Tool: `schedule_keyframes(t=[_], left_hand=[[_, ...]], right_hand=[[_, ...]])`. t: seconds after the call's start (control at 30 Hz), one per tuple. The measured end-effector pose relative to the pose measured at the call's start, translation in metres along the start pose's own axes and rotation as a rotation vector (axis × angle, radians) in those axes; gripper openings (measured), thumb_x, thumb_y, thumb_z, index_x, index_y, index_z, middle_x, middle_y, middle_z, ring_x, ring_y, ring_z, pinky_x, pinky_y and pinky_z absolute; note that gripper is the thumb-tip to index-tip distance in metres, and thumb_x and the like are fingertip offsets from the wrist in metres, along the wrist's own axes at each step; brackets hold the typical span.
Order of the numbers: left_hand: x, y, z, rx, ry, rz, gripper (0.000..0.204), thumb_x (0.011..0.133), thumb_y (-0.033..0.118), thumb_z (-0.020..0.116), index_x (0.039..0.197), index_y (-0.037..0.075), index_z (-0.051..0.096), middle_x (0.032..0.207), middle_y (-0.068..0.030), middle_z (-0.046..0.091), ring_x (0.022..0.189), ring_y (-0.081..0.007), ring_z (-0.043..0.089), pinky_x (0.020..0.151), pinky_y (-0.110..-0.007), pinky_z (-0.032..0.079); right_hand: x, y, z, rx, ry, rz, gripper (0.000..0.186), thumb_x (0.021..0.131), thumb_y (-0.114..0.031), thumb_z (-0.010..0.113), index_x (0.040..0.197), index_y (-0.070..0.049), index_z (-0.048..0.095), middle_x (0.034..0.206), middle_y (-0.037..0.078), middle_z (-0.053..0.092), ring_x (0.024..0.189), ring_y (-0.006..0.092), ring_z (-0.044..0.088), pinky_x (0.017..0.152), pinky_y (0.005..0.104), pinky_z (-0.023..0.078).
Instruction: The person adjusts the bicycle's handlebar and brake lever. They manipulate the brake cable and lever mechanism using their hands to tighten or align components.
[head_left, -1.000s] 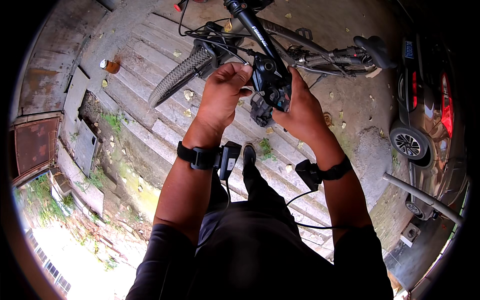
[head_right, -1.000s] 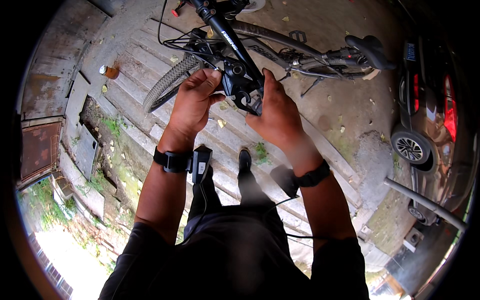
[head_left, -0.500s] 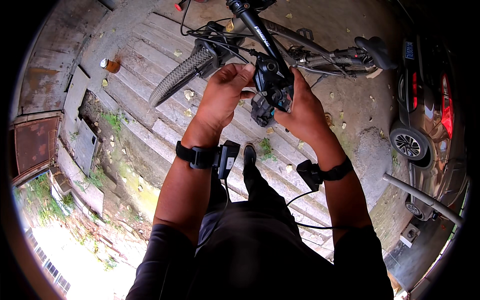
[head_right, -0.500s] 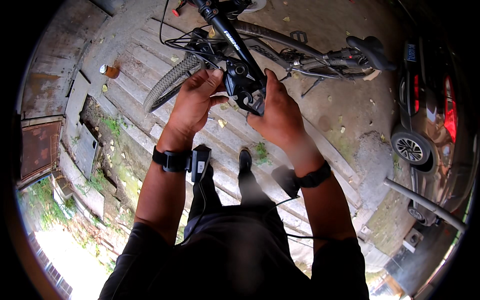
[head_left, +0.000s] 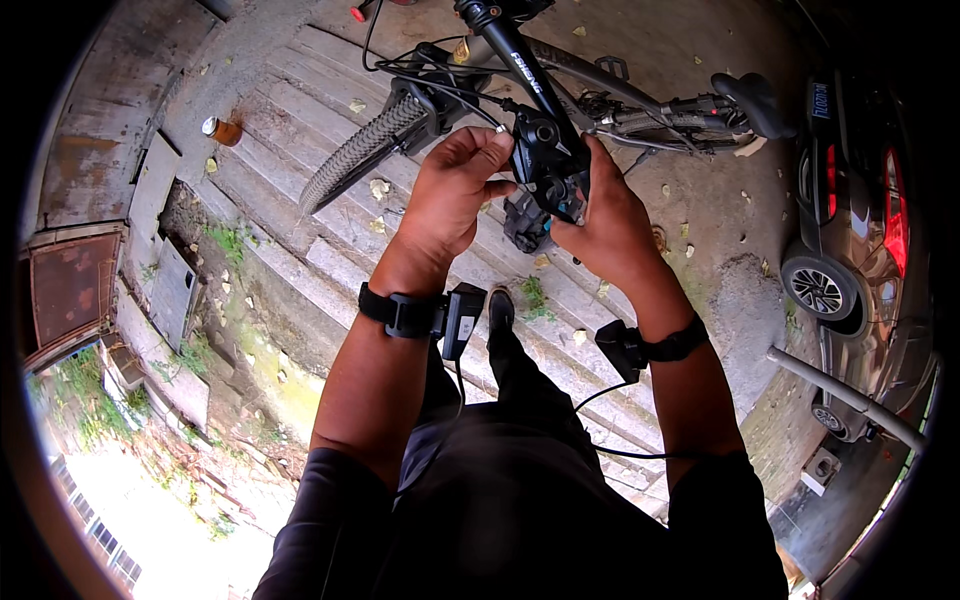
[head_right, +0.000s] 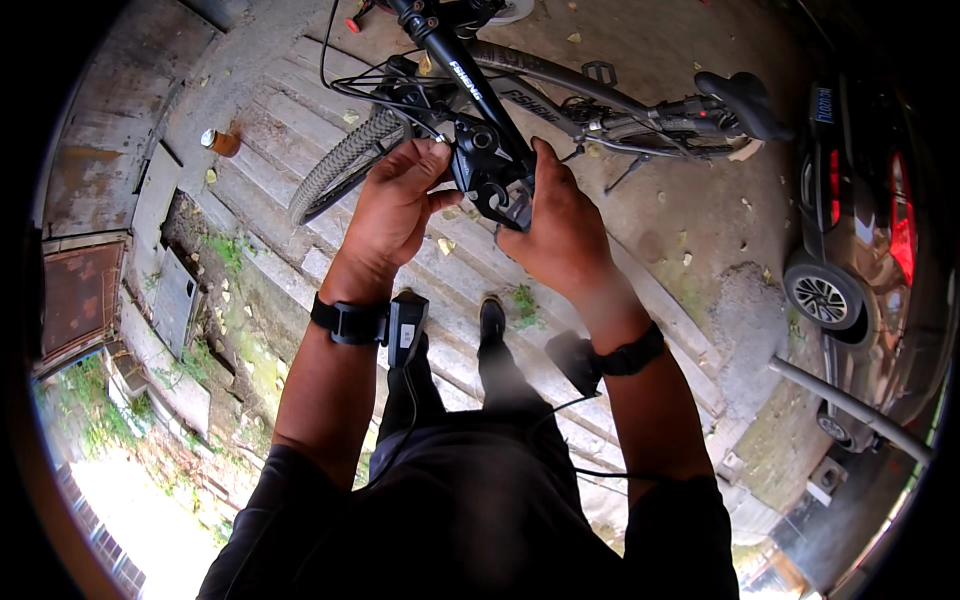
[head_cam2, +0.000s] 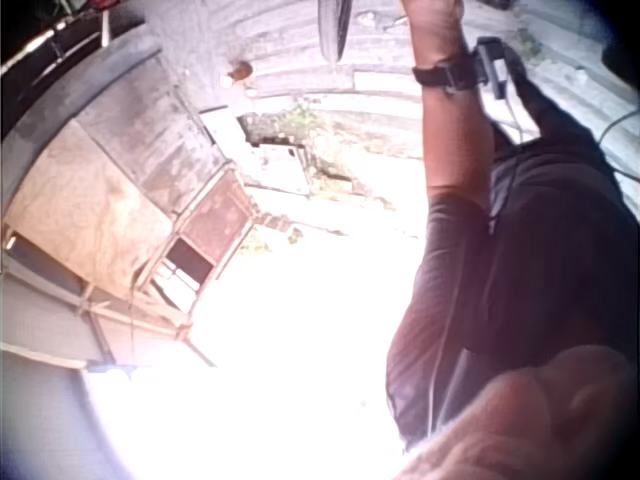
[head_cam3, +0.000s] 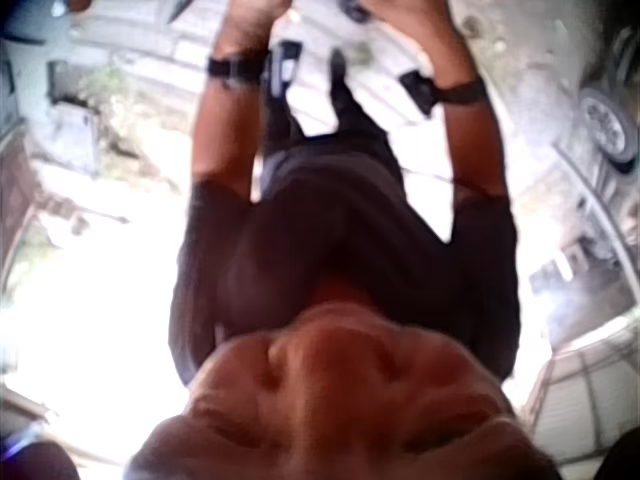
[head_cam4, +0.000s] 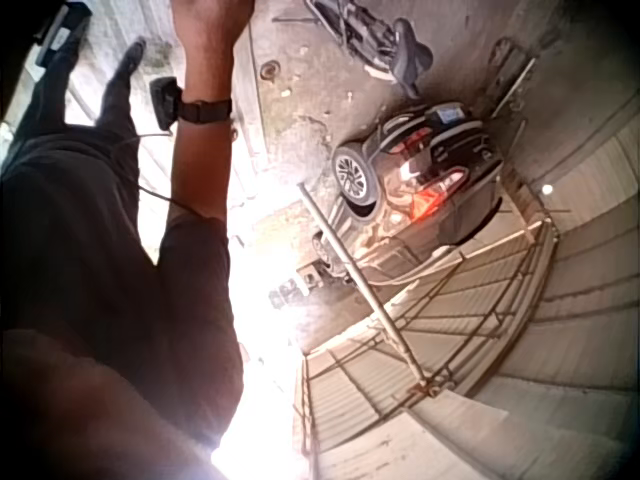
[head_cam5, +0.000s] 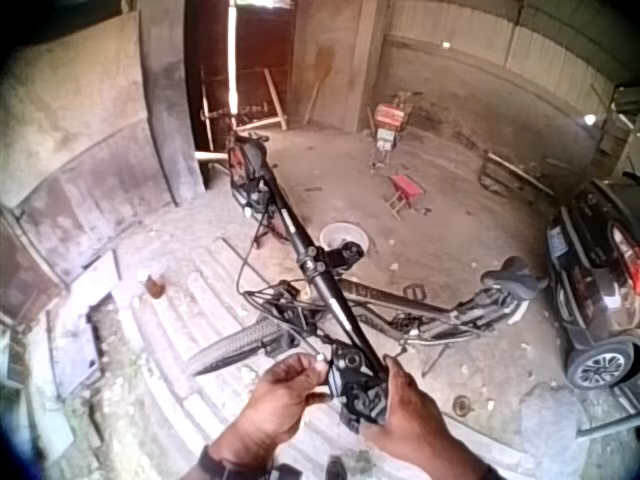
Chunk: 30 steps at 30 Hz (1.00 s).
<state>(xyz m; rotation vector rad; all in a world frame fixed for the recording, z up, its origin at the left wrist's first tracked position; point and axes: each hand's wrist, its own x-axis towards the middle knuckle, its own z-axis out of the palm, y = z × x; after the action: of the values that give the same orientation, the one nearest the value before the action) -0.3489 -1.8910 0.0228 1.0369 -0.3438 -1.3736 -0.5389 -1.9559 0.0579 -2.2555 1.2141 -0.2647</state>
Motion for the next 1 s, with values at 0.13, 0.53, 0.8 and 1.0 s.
schedule_keyframes(t=[0.13, 0.53, 0.8, 1.0], left_hand=[[0.0015, -0.0004, -0.0045, -0.030, -0.031, 0.011, 0.017, 0.104, 0.023, 0.063, 0.104, 0.007, 0.067, 0.096, -0.0004, 0.069, 0.086, -0.0103, 0.064, 0.077, -0.028, 0.054], [0.0016, 0.0000, -0.0034, -0.015, -0.018, 0.016, 0.015, 0.104, 0.022, 0.063, 0.103, 0.008, 0.067, 0.095, 0.0006, 0.068, 0.084, -0.0092, 0.064, 0.075, -0.027, 0.053], [0.0015, -0.0004, 0.0012, -0.036, -0.017, -0.005, 0.014, 0.103, 0.021, 0.065, 0.099, 0.008, 0.067, 0.094, 0.0014, 0.068, 0.084, -0.0091, 0.063, 0.075, -0.028, 0.053], [0.0031, -0.0013, -0.0010, -0.048, -0.017, -0.002, 0.013, 0.103, 0.021, 0.064, 0.097, 0.011, 0.067, 0.093, 0.0021, 0.068, 0.084, -0.0088, 0.063, 0.077, -0.028, 0.053]], right_hand=[[-0.0001, -0.0009, -0.0007, -0.033, 0.020, -0.024, 0.098, 0.072, -0.017, 0.079, 0.154, 0.003, 0.028, 0.136, 0.028, 0.055, 0.117, 0.0418, 0.063, 0.098, 0.0448, 0.053], [0.0009, 0.0014, -0.0001, -0.012, 0.000, -0.019, 0.099, 0.073, -0.019, 0.079, 0.155, 0.004, 0.027, 0.137, 0.029, 0.055, 0.119, 0.0419, 0.061, 0.100, 0.0449, 0.052], [-0.0002, 0.0008, -0.0001, -0.016, 0.002, -0.010, 0.099, 0.073, -0.019, 0.079, 0.155, 0.003, 0.028, 0.135, 0.028, 0.055, 0.118, 0.0418, 0.062, 0.099, 0.0454, 0.052], [-0.0004, 0.0017, 0.0012, -0.026, 0.017, -0.027, 0.098, 0.073, -0.018, 0.078, 0.155, 0.003, 0.028, 0.135, 0.028, 0.056, 0.117, 0.0419, 0.062, 0.099, 0.0453, 0.052]])
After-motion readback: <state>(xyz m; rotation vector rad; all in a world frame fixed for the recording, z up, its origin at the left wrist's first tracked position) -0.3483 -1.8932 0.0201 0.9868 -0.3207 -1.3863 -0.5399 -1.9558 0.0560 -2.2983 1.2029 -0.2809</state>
